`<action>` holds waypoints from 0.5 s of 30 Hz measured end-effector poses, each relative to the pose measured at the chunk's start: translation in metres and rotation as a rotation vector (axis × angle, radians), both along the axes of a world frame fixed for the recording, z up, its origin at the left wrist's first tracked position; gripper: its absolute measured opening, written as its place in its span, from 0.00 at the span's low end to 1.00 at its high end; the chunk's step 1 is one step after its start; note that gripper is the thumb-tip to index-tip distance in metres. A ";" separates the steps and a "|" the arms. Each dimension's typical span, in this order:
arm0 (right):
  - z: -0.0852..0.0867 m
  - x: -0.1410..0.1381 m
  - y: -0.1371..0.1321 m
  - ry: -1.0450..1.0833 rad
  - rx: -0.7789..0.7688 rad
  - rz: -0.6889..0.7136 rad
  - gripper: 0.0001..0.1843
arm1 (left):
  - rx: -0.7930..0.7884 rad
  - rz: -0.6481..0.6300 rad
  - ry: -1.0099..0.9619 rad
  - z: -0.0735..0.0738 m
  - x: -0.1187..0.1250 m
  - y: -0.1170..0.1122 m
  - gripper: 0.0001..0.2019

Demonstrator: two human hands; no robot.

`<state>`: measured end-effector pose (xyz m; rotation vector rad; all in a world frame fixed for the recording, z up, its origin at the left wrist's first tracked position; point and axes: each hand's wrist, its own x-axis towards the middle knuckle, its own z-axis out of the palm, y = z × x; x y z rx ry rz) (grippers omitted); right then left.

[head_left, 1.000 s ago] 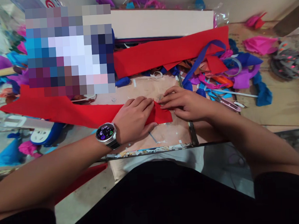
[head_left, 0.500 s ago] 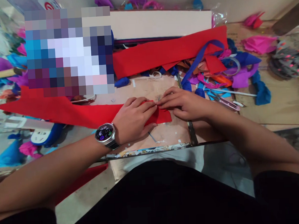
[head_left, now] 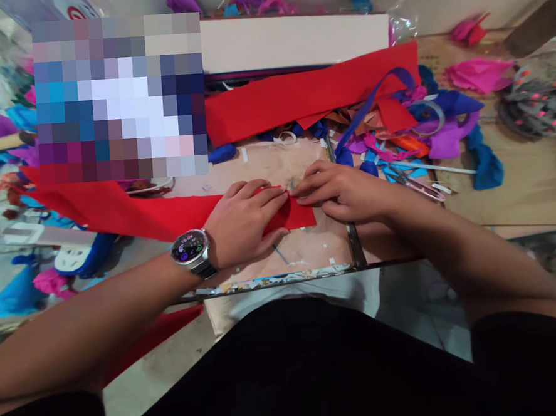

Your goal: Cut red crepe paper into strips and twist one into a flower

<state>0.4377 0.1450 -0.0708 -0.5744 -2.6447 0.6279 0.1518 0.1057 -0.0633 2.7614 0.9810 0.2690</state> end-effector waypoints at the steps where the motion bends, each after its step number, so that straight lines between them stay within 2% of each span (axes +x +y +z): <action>1: 0.000 0.001 0.000 0.001 -0.009 0.007 0.27 | -0.003 0.001 -0.002 0.000 0.000 0.000 0.31; 7: 0.006 0.001 0.000 0.013 -0.056 0.000 0.25 | -0.004 -0.006 0.008 -0.004 0.000 0.001 0.31; 11: 0.011 0.000 -0.002 0.007 -0.092 0.004 0.21 | -0.008 -0.004 0.013 -0.004 0.001 0.001 0.31; 15: 0.010 -0.002 -0.002 0.045 -0.091 -0.014 0.19 | -0.011 -0.007 0.010 -0.003 0.001 0.001 0.32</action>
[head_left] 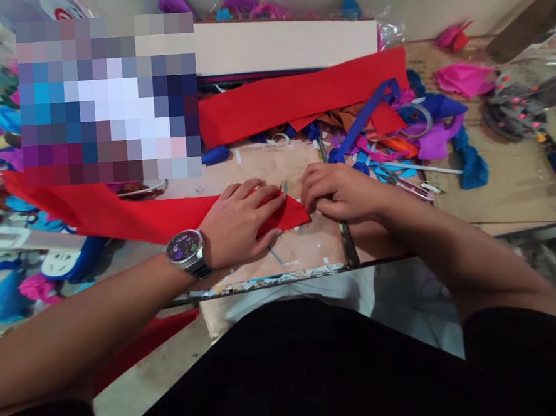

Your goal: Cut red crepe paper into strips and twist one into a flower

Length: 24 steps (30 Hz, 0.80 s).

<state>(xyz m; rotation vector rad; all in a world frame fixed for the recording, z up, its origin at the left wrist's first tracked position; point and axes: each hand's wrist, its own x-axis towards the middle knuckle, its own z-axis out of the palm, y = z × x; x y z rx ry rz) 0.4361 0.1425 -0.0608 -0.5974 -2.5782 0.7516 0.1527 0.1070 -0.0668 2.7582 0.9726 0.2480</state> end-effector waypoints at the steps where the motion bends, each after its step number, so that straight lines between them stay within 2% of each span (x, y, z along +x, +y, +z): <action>1: -0.002 -0.001 0.000 0.015 0.018 -0.013 0.20 | 0.001 0.001 0.001 0.000 0.000 0.000 0.32; 8: -0.010 -0.005 -0.001 -0.004 0.083 -0.009 0.26 | 0.003 0.004 0.007 0.001 0.000 0.000 0.31; 19: -0.002 0.000 -0.001 -0.045 -0.020 0.014 0.16 | 0.000 0.020 0.014 0.000 -0.001 0.002 0.33; 21: -0.003 -0.002 -0.002 -0.025 -0.054 -0.048 0.15 | 0.001 0.024 0.008 -0.001 -0.002 0.001 0.33; 24: -0.002 -0.008 -0.004 -0.034 -0.091 -0.218 0.11 | 0.005 0.026 -0.012 -0.001 -0.002 0.000 0.33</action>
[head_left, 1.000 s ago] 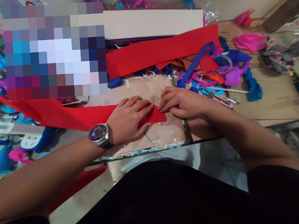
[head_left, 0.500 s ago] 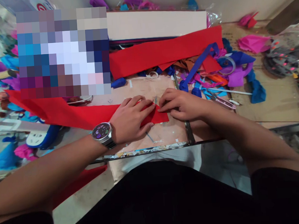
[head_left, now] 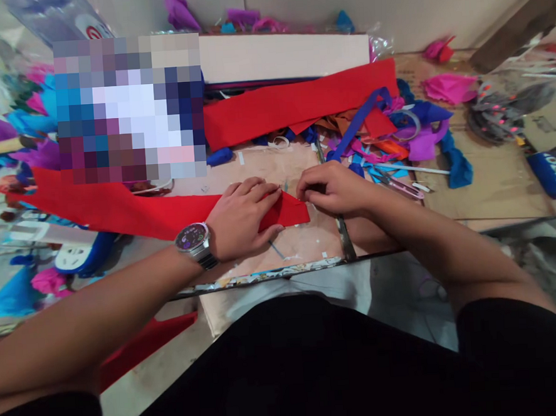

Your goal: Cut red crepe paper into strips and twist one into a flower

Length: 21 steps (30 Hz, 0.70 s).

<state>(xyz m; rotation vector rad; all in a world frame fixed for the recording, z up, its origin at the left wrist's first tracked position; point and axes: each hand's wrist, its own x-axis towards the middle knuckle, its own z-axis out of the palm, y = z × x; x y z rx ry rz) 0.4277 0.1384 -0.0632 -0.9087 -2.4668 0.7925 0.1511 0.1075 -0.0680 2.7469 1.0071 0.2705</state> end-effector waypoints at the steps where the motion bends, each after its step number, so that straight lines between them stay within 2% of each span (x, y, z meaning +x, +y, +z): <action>1: 0.001 -0.003 -0.001 -0.023 -0.020 -0.048 0.09 | 0.002 0.000 -0.005 0.000 0.000 0.000 0.33; 3: 0.003 -0.011 -0.003 -0.088 -0.069 -0.112 0.09 | 0.010 -0.001 -0.016 0.000 0.000 0.000 0.33; 10: 0.013 -0.033 0.002 -0.279 -0.209 -0.176 0.24 | 0.034 0.038 -0.065 -0.008 -0.003 0.007 0.42; 14: 0.018 -0.040 0.013 -0.311 -0.330 -0.171 0.28 | 0.034 0.074 -0.088 -0.012 -0.004 0.012 0.36; 18: 0.020 -0.043 0.022 -0.354 -0.267 -0.122 0.29 | 0.045 0.103 -0.094 -0.012 -0.004 0.015 0.37; 21: 0.018 -0.042 0.026 -0.336 -0.209 -0.016 0.28 | 0.045 0.107 -0.113 -0.012 -0.003 0.015 0.39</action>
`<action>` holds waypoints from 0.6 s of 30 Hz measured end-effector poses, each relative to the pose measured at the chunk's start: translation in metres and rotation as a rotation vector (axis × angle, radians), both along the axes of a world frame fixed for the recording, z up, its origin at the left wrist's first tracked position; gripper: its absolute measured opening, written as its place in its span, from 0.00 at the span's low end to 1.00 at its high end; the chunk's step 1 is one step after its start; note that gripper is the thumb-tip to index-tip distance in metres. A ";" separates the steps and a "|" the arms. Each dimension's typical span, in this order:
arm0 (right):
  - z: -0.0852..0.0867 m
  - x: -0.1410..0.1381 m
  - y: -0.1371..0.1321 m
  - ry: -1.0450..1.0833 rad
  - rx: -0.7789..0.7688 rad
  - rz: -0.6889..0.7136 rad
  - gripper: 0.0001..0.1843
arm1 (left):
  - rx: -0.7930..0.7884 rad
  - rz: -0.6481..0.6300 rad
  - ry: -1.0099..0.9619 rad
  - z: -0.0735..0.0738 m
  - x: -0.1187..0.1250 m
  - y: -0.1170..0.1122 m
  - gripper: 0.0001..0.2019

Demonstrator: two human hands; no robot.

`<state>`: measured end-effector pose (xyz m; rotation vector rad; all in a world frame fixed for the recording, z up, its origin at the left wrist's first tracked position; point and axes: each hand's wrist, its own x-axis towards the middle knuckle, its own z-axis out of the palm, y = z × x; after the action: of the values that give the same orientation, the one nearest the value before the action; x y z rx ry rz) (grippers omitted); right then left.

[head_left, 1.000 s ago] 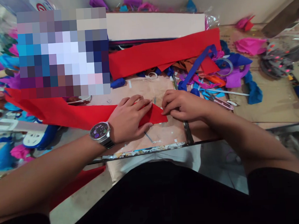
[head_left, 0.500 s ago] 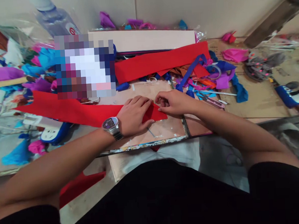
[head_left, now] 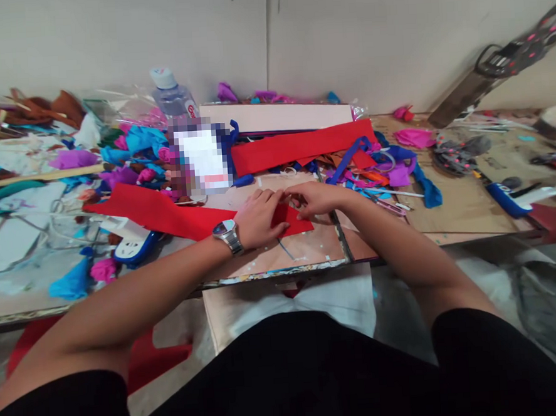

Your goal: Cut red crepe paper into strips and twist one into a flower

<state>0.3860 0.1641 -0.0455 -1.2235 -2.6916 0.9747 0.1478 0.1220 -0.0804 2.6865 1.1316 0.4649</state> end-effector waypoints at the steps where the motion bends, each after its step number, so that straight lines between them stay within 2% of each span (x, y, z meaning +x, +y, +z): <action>1: -0.002 0.001 0.001 0.020 0.007 0.033 0.27 | -0.002 -0.003 -0.007 0.000 0.000 0.000 0.39; 6: -0.011 0.007 0.001 0.126 0.045 0.087 0.20 | 0.000 -0.036 -0.030 0.000 0.001 0.000 0.37; 9: -0.012 0.009 -0.003 0.184 0.033 0.048 0.21 | -0.015 -0.020 -0.061 0.000 0.001 0.001 0.34; 14: -0.014 0.009 -0.008 0.255 -0.010 0.011 0.25 | -0.071 0.009 -0.111 -0.001 0.000 0.005 0.23; 18: -0.013 0.009 -0.010 0.267 -0.026 -0.007 0.26 | -0.071 0.029 -0.144 -0.001 -0.002 0.010 0.22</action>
<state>0.3950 0.1541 -0.0585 -1.0223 -2.4746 1.0885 0.1454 0.1324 -0.0815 2.5339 1.1252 0.5998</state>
